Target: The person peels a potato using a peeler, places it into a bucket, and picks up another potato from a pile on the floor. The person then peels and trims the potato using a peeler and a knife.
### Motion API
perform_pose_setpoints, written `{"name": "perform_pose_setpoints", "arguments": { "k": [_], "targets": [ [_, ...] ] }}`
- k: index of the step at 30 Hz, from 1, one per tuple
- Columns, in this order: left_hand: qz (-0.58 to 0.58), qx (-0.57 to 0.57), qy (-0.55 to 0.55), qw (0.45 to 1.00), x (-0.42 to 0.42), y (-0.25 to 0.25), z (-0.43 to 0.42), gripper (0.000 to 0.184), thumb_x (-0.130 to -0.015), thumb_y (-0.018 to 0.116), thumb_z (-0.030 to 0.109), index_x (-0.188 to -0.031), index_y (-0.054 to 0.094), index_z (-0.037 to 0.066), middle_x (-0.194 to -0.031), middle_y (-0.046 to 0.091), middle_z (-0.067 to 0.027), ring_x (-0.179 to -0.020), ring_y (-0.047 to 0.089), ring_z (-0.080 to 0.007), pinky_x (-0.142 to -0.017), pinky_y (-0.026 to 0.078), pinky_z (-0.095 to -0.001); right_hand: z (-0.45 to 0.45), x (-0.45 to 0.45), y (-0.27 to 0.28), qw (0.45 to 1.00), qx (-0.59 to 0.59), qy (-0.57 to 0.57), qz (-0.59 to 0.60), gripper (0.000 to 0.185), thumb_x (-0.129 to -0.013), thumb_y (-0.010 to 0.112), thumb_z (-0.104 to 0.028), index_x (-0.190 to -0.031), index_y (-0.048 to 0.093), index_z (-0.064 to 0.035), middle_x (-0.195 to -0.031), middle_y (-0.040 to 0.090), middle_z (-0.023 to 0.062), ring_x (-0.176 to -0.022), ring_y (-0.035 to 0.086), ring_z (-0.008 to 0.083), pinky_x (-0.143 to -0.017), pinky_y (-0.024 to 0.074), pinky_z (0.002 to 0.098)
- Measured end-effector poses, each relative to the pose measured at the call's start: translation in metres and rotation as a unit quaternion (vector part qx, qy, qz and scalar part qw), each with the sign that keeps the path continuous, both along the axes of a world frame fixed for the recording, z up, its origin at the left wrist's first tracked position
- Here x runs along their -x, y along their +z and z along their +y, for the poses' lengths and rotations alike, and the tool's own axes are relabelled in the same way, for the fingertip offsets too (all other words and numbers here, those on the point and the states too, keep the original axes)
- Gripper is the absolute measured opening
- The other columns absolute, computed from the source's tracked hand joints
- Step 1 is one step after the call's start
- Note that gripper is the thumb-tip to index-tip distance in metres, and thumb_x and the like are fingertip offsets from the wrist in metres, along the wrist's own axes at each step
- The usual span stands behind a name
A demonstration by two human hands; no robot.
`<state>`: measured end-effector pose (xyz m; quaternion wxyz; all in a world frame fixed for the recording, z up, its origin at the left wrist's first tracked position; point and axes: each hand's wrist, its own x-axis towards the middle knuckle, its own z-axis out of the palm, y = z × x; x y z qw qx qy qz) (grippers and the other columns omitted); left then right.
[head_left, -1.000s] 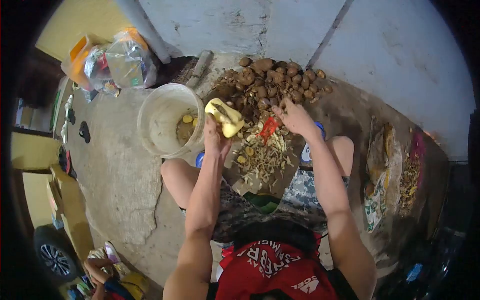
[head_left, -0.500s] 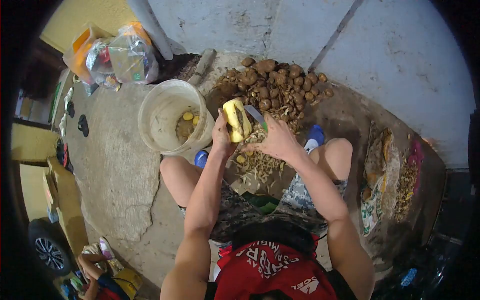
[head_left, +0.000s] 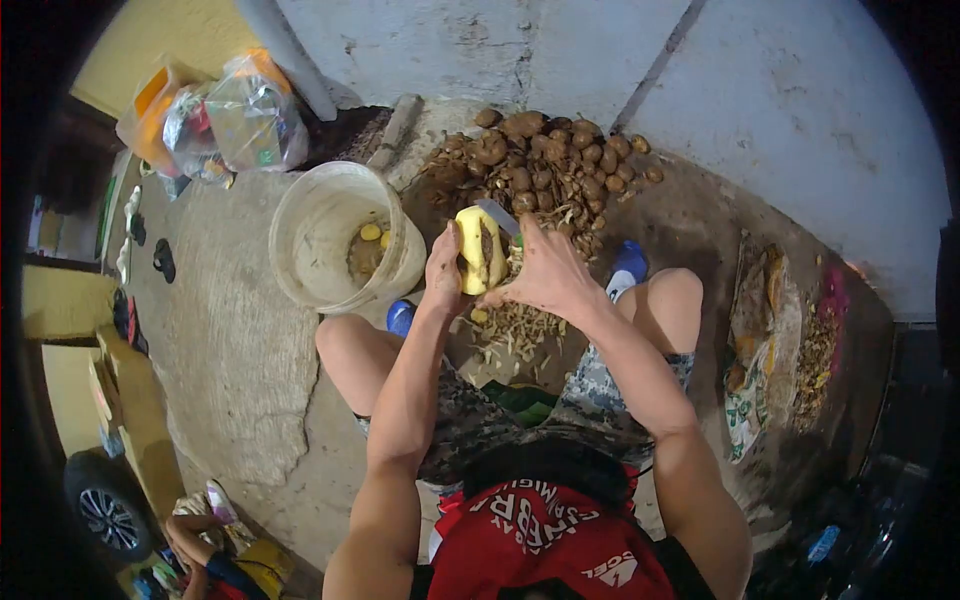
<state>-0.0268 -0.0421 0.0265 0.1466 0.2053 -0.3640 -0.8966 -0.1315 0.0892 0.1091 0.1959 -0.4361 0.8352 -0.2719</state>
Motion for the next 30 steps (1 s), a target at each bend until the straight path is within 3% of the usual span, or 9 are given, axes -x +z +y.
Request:
{"name": "perform_pose_setpoints", "arguments": {
  "k": [5, 8, 14, 18, 21, 26, 30],
  "targets": [
    [0.003, 0.023, -0.003, 1.000, -0.001, 0.003, 0.004, 0.058, -0.096, 0.044, 0.055, -0.122, 0.051, 0.004, -0.107, 0.062, -0.0149, -0.093, 0.065, -0.0268, -0.081, 0.057, -0.0431, 0.001, 0.001, -0.005, 1.000, -0.003, 0.013, -0.008, 0.089, -0.049, 0.091, -0.050, -0.098, 0.046, 0.0100, -0.074, 0.062, 0.0288, -0.075, 0.066, 0.0440, -0.066, 0.0540, 0.0449],
    [-0.049, -0.025, 0.038, 0.998, -0.001, 0.002, 0.008, 0.054, -0.097, 0.044, 0.053, -0.122, 0.051, 0.005, -0.108, 0.062, -0.0145, -0.094, 0.064, -0.0265, -0.081, 0.056, -0.0425, 0.002, 0.001, -0.004, 1.000, 0.007, 0.024, 0.005, 0.087, -0.050, 0.089, -0.052, -0.095, 0.048, 0.0104, -0.072, 0.062, 0.0277, -0.076, 0.066, 0.0430, -0.066, 0.0540, 0.0445],
    [-0.026, -0.035, 0.074, 0.996, 0.004, -0.011, 0.004, 0.051, -0.099, 0.041, 0.049, -0.123, 0.050, 0.006, -0.105, 0.059, -0.0101, -0.090, 0.064, -0.0225, -0.077, 0.057, -0.0394, 0.002, 0.000, -0.005, 0.999, -0.027, 0.025, -0.017, 0.082, -0.057, 0.086, -0.055, -0.093, 0.052, 0.0111, -0.073, 0.063, 0.0279, -0.076, 0.066, 0.0431, -0.066, 0.0536, 0.0461],
    [-0.034, -0.016, 0.100, 0.994, 0.006, 0.001, 0.005, 0.055, -0.100, 0.035, 0.052, -0.126, 0.050, 0.006, -0.104, 0.060, -0.0102, -0.088, 0.064, -0.0230, -0.074, 0.057, -0.0377, 0.001, -0.002, -0.005, 0.998, -0.063, 0.028, -0.015, 0.071, -0.068, 0.080, -0.052, -0.093, 0.055, 0.0101, -0.073, 0.063, 0.0292, -0.077, 0.066, 0.0442, -0.065, 0.0530, 0.0478],
    [-0.016, 0.021, 0.081, 0.996, 0.005, -0.002, 0.005, 0.055, -0.099, 0.034, 0.055, -0.130, 0.052, 0.013, -0.107, 0.060, -0.0048, -0.090, 0.061, -0.0193, -0.074, 0.055, -0.0362, 0.002, -0.003, -0.008, 0.997, -0.065, 0.028, -0.018, 0.064, -0.073, 0.077, -0.048, -0.094, 0.055, 0.0090, -0.073, 0.062, 0.0289, -0.076, 0.065, 0.0446, -0.064, 0.0526, 0.0486],
    [-0.035, -0.078, 0.169, 0.982, 0.008, -0.007, 0.006, 0.054, -0.096, 0.039, 0.058, -0.120, 0.055, 0.012, -0.102, 0.062, -0.0068, -0.087, 0.062, -0.0235, -0.072, 0.055, -0.0403, 0.001, -0.006, -0.021, 0.997, -0.065, 0.030, 0.004, 0.055, -0.078, 0.073, -0.042, -0.096, 0.056, 0.0067, -0.074, 0.063, 0.0272, -0.075, 0.065, 0.0447, -0.064, 0.0526, 0.0497],
    [-0.025, -0.081, 0.215, 0.973, 0.011, -0.005, 0.009, 0.054, -0.096, 0.042, 0.058, -0.119, 0.055, 0.011, -0.101, 0.062, -0.0073, -0.086, 0.062, -0.0246, -0.072, 0.054, -0.0418, -0.001, -0.015, -0.019, 0.997, -0.080, 0.006, 0.001, 0.052, -0.084, 0.069, -0.038, -0.106, 0.056, 0.0069, -0.075, 0.062, 0.0290, -0.076, 0.064, 0.0463, -0.066, 0.0514, 0.0505]
  ]
}}
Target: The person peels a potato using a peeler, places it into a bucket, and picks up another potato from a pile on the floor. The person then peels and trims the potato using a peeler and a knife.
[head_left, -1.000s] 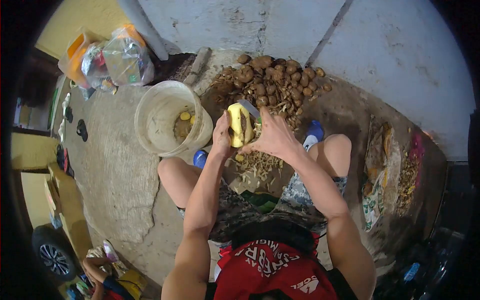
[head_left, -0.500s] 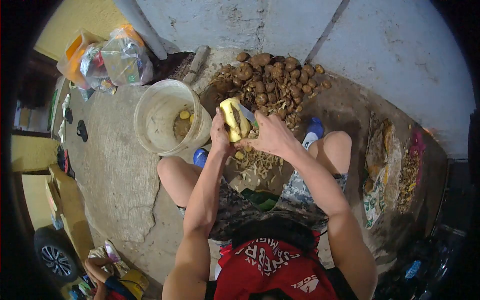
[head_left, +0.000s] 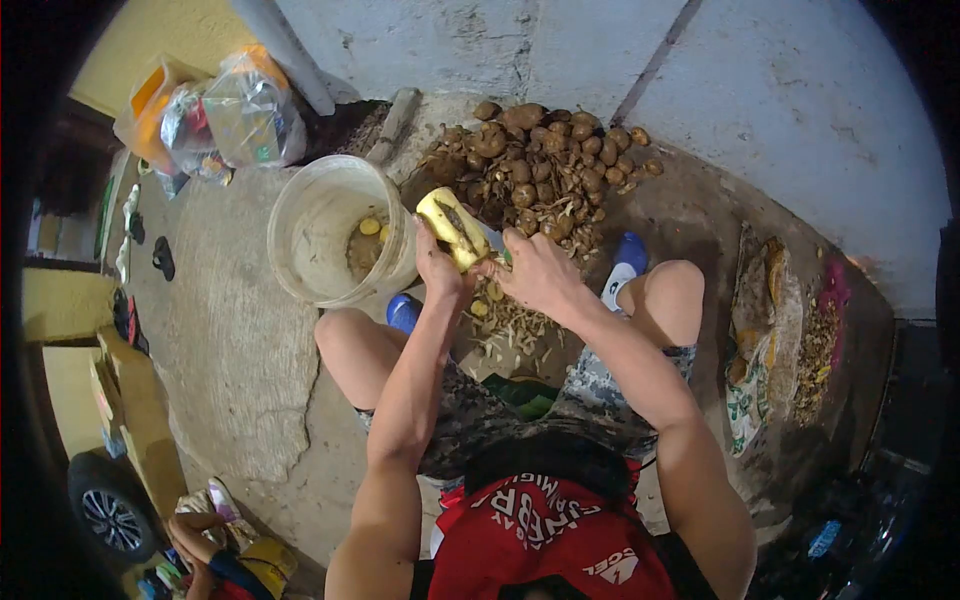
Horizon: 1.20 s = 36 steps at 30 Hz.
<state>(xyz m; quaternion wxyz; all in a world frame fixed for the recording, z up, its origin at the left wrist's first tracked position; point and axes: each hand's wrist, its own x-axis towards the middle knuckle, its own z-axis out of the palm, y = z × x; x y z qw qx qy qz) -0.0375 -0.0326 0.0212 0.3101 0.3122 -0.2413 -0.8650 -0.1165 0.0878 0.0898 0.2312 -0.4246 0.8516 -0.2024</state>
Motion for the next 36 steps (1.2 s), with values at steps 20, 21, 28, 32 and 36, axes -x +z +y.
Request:
{"name": "perform_pose_setpoints", "arguments": {
  "k": [20, 21, 28, 32, 36],
  "targets": [
    [0.034, 0.031, -0.329, 0.943, -0.035, 0.017, -0.065, 0.071, -0.094, 0.039, 0.060, -0.123, 0.054, -0.003, -0.108, 0.065, -0.0206, -0.093, 0.067, -0.0292, -0.068, 0.057, -0.0397, 0.025, 0.031, -0.001, 0.973, 0.075, 0.125, 0.179, 0.045, -0.082, 0.064, -0.051, -0.094, 0.057, -0.0079, -0.070, 0.065, 0.0159, -0.069, 0.066, 0.0370, -0.058, 0.0528, 0.0473],
    [0.003, 0.069, -0.395, 0.916, -0.037, 0.020, -0.066, 0.069, -0.093, 0.043, 0.057, -0.123, 0.054, -0.004, -0.103, 0.067, -0.0203, -0.085, 0.069, -0.0280, -0.061, 0.056, -0.0365, 0.028, 0.032, 0.001, 0.969, 0.066, 0.138, 0.197, 0.044, -0.081, 0.065, -0.050, -0.096, 0.060, -0.0091, -0.068, 0.064, 0.0142, -0.069, 0.067, 0.0350, -0.060, 0.0530, 0.0461],
    [-0.052, 0.101, -0.417, 0.902, -0.034, 0.040, -0.052, 0.047, -0.088, 0.056, 0.032, -0.117, 0.058, -0.005, -0.089, 0.068, -0.0182, -0.061, 0.067, -0.0217, -0.045, 0.052, -0.0270, 0.036, 0.034, -0.002, 0.957, 0.065, 0.150, 0.238, 0.044, -0.080, 0.067, -0.048, -0.101, 0.063, -0.0105, -0.066, 0.064, 0.0123, -0.065, 0.066, 0.0339, -0.057, 0.0518, 0.0450],
    [-0.067, 0.048, -0.370, 0.925, -0.033, 0.027, -0.049, 0.046, -0.087, 0.056, 0.029, -0.118, 0.057, -0.005, -0.092, 0.067, -0.0177, -0.062, 0.066, -0.0228, -0.044, 0.051, -0.0249, 0.037, 0.034, -0.009, 0.962, 0.105, 0.136, 0.212, 0.041, -0.080, 0.067, -0.046, -0.096, 0.062, -0.0091, -0.061, 0.062, 0.0135, -0.061, 0.064, 0.0341, -0.055, 0.0502, 0.0450],
    [-0.047, 0.018, -0.375, 0.925, -0.033, 0.029, -0.047, 0.047, -0.088, 0.054, 0.027, -0.123, 0.054, -0.004, -0.100, 0.065, -0.0182, -0.073, 0.067, -0.0245, -0.050, 0.052, -0.0269, 0.034, 0.036, -0.006, 0.981, 0.081, 0.101, 0.142, 0.040, -0.082, 0.066, -0.045, -0.091, 0.061, -0.0066, -0.059, 0.060, 0.0170, -0.060, 0.063, 0.0369, -0.055, 0.0495, 0.0460]
  ]
}}
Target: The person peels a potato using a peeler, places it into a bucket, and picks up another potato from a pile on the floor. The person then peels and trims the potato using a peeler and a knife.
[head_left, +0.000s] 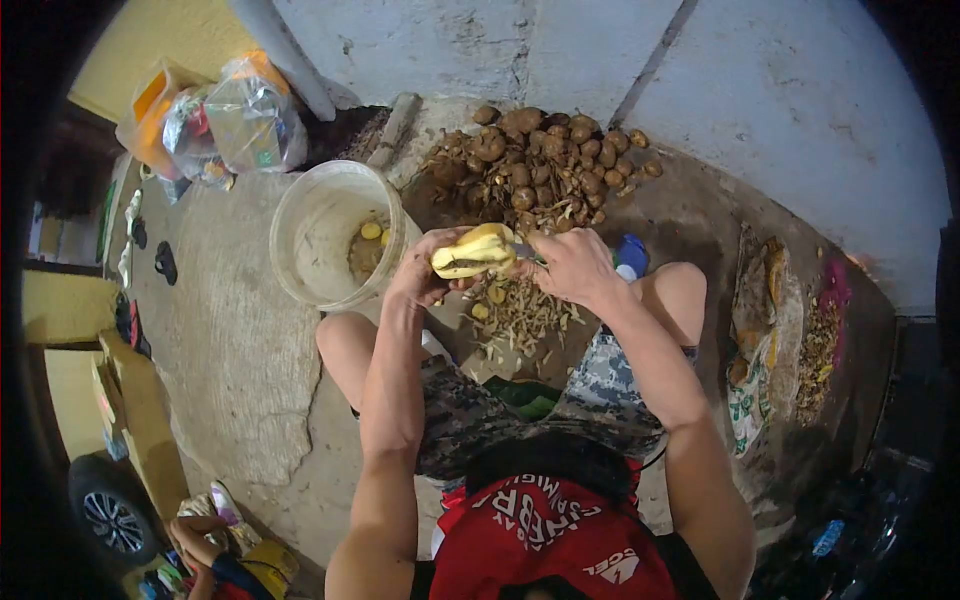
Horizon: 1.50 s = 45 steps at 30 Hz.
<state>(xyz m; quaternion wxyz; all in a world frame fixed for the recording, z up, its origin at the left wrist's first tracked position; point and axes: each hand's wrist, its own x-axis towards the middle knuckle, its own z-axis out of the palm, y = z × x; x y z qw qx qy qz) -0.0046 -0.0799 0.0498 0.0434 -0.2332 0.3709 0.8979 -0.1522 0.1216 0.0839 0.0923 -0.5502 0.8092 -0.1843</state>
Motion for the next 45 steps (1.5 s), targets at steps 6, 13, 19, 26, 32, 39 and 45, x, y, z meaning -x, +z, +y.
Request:
{"name": "perform_pose_setpoints", "arguments": {
  "k": [6, 13, 19, 26, 32, 39, 45],
  "targets": [
    [0.168, -0.203, 0.006, 0.965, 0.009, -0.008, 0.011, 0.049, -0.090, 0.051, 0.021, -0.135, 0.043, 0.001, -0.121, 0.057, -0.0211, -0.095, 0.064, -0.0357, -0.073, 0.057, -0.0438, -0.007, 0.001, -0.003, 0.985, 0.082, -0.112, -0.106, 0.046, -0.085, 0.064, -0.047, -0.092, 0.060, -0.0015, -0.067, 0.062, 0.0226, -0.069, 0.063, 0.0423, -0.062, 0.0501, 0.0487],
    [0.151, -0.110, 0.100, 0.977, 0.018, -0.027, 0.028, 0.056, -0.093, 0.058, 0.036, -0.137, 0.041, 0.006, -0.124, 0.057, -0.0097, -0.111, 0.058, -0.0231, -0.093, 0.050, -0.0368, -0.016, -0.013, -0.003, 0.973, 0.073, -0.161, -0.147, 0.095, -0.067, 0.075, -0.065, -0.117, 0.051, 0.0129, -0.095, 0.063, 0.0302, -0.087, 0.063, 0.0458, -0.080, 0.0507, 0.0465],
    [0.174, -0.017, 0.119, 0.977, 0.021, -0.022, 0.032, 0.070, -0.086, 0.069, 0.032, -0.142, 0.035, 0.007, -0.129, 0.054, -0.0076, -0.113, 0.057, -0.0213, -0.092, 0.051, -0.0358, -0.027, -0.017, 0.009, 0.973, -0.003, -0.137, -0.186, 0.117, -0.054, 0.085, -0.058, -0.128, 0.037, 0.0188, -0.103, 0.061, 0.0333, -0.094, 0.062, 0.0465, -0.082, 0.0519, 0.0459],
    [0.145, -0.007, 0.115, 0.983, 0.019, -0.020, 0.036, 0.072, -0.086, 0.070, 0.033, -0.143, 0.034, 0.007, -0.131, 0.053, -0.0074, -0.115, 0.056, -0.0206, -0.094, 0.049, -0.0350, -0.029, -0.016, 0.004, 0.979, 0.026, -0.136, -0.151, 0.119, -0.051, 0.089, -0.052, -0.129, 0.034, 0.0177, -0.093, 0.061, 0.0360, -0.089, 0.064, 0.0465, -0.077, 0.0536, 0.0459],
    [0.146, 0.041, 0.110, 0.982, 0.020, -0.020, 0.037, 0.068, -0.089, 0.064, 0.037, -0.141, 0.033, 0.006, -0.133, 0.051, -0.0108, -0.119, 0.054, -0.0249, -0.099, 0.048, -0.0419, -0.030, -0.015, 0.006, 0.980, 0.044, -0.129, -0.144, 0.111, -0.048, 0.091, -0.051, -0.119, 0.040, 0.0164, -0.080, 0.063, 0.0323, -0.081, 0.065, 0.0467, -0.072, 0.0545, 0.0466],
    [0.149, 0.017, 0.118, 0.982, 0.020, -0.027, 0.040, 0.063, -0.092, 0.060, 0.036, -0.141, 0.033, 0.006, -0.132, 0.051, -0.0110, -0.118, 0.056, -0.0266, -0.100, 0.048, -0.0439, -0.030, -0.013, 0.015, 0.979, 0.020, -0.123, -0.162, 0.097, -0.049, 0.090, -0.051, -0.106, 0.045, 0.0130, -0.072, 0.062, 0.0290, -0.075, 0.066, 0.0444, -0.067, 0.0543, 0.0456],
    [0.145, 0.003, 0.146, 0.979, 0.020, -0.023, 0.043, 0.058, -0.092, 0.060, 0.036, -0.137, 0.038, 0.007, -0.128, 0.054, -0.0100, -0.113, 0.058, -0.0255, -0.094, 0.052, -0.0424, -0.028, -0.015, 0.009, 0.978, 0.016, -0.109, -0.177, 0.084, -0.057, 0.088, -0.049, -0.098, 0.047, 0.0109, -0.067, 0.060, 0.0263, -0.070, 0.065, 0.0432, -0.062, 0.0517, 0.0460]
  ]
}}
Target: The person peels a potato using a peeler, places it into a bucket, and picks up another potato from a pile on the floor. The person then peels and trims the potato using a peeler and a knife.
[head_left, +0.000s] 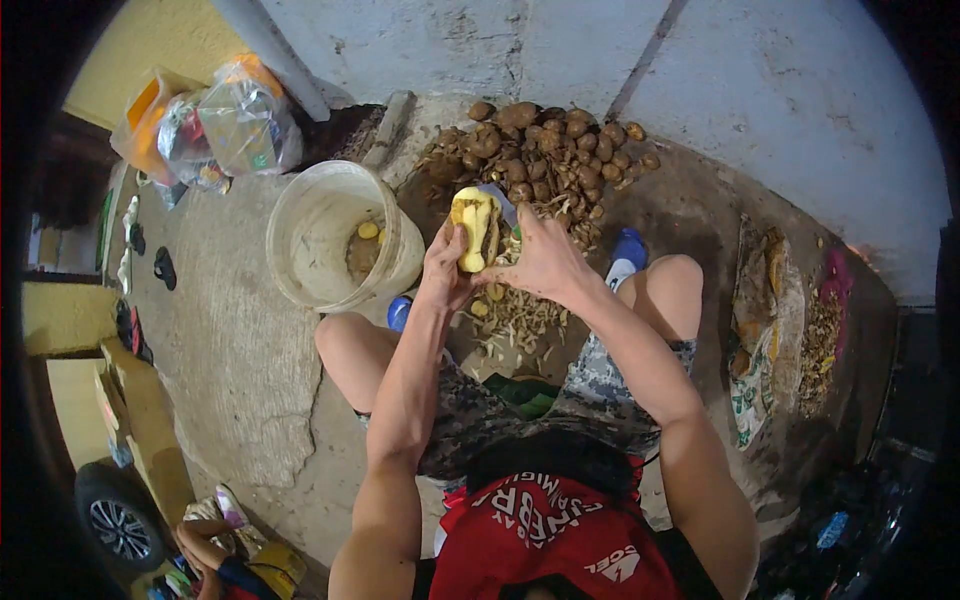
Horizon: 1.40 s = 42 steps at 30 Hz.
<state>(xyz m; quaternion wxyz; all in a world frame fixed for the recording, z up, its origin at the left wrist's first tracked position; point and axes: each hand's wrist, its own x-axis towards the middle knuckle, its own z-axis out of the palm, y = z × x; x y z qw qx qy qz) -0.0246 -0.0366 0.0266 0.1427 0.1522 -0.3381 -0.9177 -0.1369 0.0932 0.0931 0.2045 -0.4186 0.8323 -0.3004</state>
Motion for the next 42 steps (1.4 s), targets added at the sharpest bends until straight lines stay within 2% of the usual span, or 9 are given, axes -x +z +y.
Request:
{"name": "perform_pose_setpoints", "arguments": {
  "k": [5, 7, 10, 17, 20, 25, 34, 37, 42],
  "targets": [
    [0.004, -0.026, 0.028, 0.999, 0.001, -0.007, 0.001, 0.052, -0.093, 0.059, 0.037, -0.133, 0.043, 0.008, -0.121, 0.058, -0.0078, -0.103, 0.062, -0.0230, -0.076, 0.057, -0.0358, -0.001, -0.004, 0.000, 1.000, -0.024, 0.003, 0.001, 0.070, -0.068, 0.083, -0.043, -0.099, 0.046, 0.0091, -0.068, 0.060, 0.0277, -0.071, 0.065, 0.0447, -0.061, 0.0515, 0.0470],
    [0.008, -0.043, 0.035, 0.998, 0.001, -0.013, -0.003, 0.047, -0.094, 0.058, 0.037, -0.131, 0.045, 0.010, -0.116, 0.059, -0.0058, -0.094, 0.062, -0.0196, -0.063, 0.054, -0.0307, -0.002, -0.007, 0.003, 0.999, -0.047, 0.004, -0.008, 0.064, -0.072, 0.080, -0.039, -0.099, 0.046, 0.0082, -0.068, 0.060, 0.0283, -0.071, 0.064, 0.0453, -0.061, 0.0516, 0.0478],
    [0.024, -0.052, 0.045, 0.997, 0.004, -0.019, -0.002, 0.046, -0.095, 0.056, 0.039, -0.131, 0.046, 0.012, -0.114, 0.059, -0.0035, -0.088, 0.061, -0.0162, -0.057, 0.050, -0.0282, -0.003, -0.010, 0.003, 0.997, -0.077, 0.003, -0.001, 0.052, -0.079, 0.074, -0.033, -0.099, 0.047, 0.0068, -0.068, 0.060, 0.0291, -0.071, 0.064, 0.0464, -0.061, 0.0516, 0.0497],
    [0.042, -0.078, 0.072, 0.993, 0.008, -0.017, 0.003, 0.045, -0.095, 0.054, 0.042, -0.130, 0.048, 0.013, -0.112, 0.060, -0.0012, -0.091, 0.061, -0.0148, -0.064, 0.052, -0.0291, -0.006, -0.015, -0.018, 0.999, -0.044, 0.004, 0.028, 0.049, -0.085, 0.068, -0.036, -0.097, 0.048, 0.0075, -0.066, 0.060, 0.0301, -0.068, 0.064, 0.0469, -0.058, 0.0513, 0.0506],
    [0.015, -0.093, 0.118, 0.988, 0.011, -0.008, 0.006, 0.044, -0.096, 0.054, 0.040, -0.130, 0.045, 0.014, -0.111, 0.058, 0.0004, -0.088, 0.058, -0.0125, -0.055, 0.047, -0.0239, -0.007, -0.017, -0.020, 0.999, -0.036, 0.001, 0.029, 0.050, -0.088, 0.064, -0.040, -0.094, 0.049, 0.0072, -0.065, 0.060, 0.0299, -0.067, 0.063, 0.0470, -0.056, 0.0504, 0.0515],
    [0.011, -0.101, 0.157, 0.982, 0.015, -0.007, 0.010, 0.041, -0.097, 0.051, 0.040, -0.131, 0.045, 0.016, -0.113, 0.058, -0.0005, -0.096, 0.058, -0.0144, -0.073, 0.051, -0.0300, -0.011, -0.020, -0.024, 1.000, -0.027, -0.009, -0.010, 0.052, -0.091, 0.059, -0.044, -0.089, 0.051, 0.0075, -0.063, 0.060, 0.0286, -0.063, 0.062, 0.0471, -0.053, 0.0479, 0.0522],
    [-0.002, -0.115, 0.188, 0.975, 0.018, -0.011, 0.013, 0.040, -0.099, 0.049, 0.038, -0.133, 0.043, 0.017, -0.113, 0.058, -0.0026, -0.098, 0.058, -0.0180, -0.080, 0.052, -0.0356, -0.013, -0.024, -0.030, 0.993, -0.065, -0.031, -0.090, 0.054, -0.096, 0.050, -0.046, -0.096, 0.054, 0.0081, -0.078, 0.060, 0.0343, -0.076, 0.060, 0.0509, -0.064, 0.0474, 0.0550],
    [-0.003, -0.096, 0.168, 0.981, 0.016, -0.006, 0.010, 0.041, -0.099, 0.049, 0.038, -0.134, 0.042, 0.017, -0.114, 0.057, -0.0031, -0.098, 0.058, -0.0184, -0.080, 0.052, -0.0365, -0.010, -0.025, -0.038, 0.999, -0.035, -0.021, 0.034, 0.056, -0.096, 0.048, -0.047, -0.096, 0.054, 0.0083, -0.077, 0.060, 0.0327, -0.075, 0.061, 0.0494, -0.065, 0.0480, 0.0537],
    [-0.019, -0.096, 0.189, 0.977, 0.019, -0.011, 0.014, 0.042, -0.099, 0.048, 0.037, -0.136, 0.040, 0.020, -0.116, 0.056, -0.0027, -0.100, 0.057, -0.0192, -0.084, 0.051, -0.0373, -0.013, -0.029, -0.039, 0.996, -0.031, -0.036, -0.069, 0.056, -0.097, 0.047, -0.047, -0.096, 0.054, 0.0087, -0.076, 0.059, 0.0318, -0.074, 0.061, 0.0473, -0.065, 0.0473, 0.0526]
  ]
}}
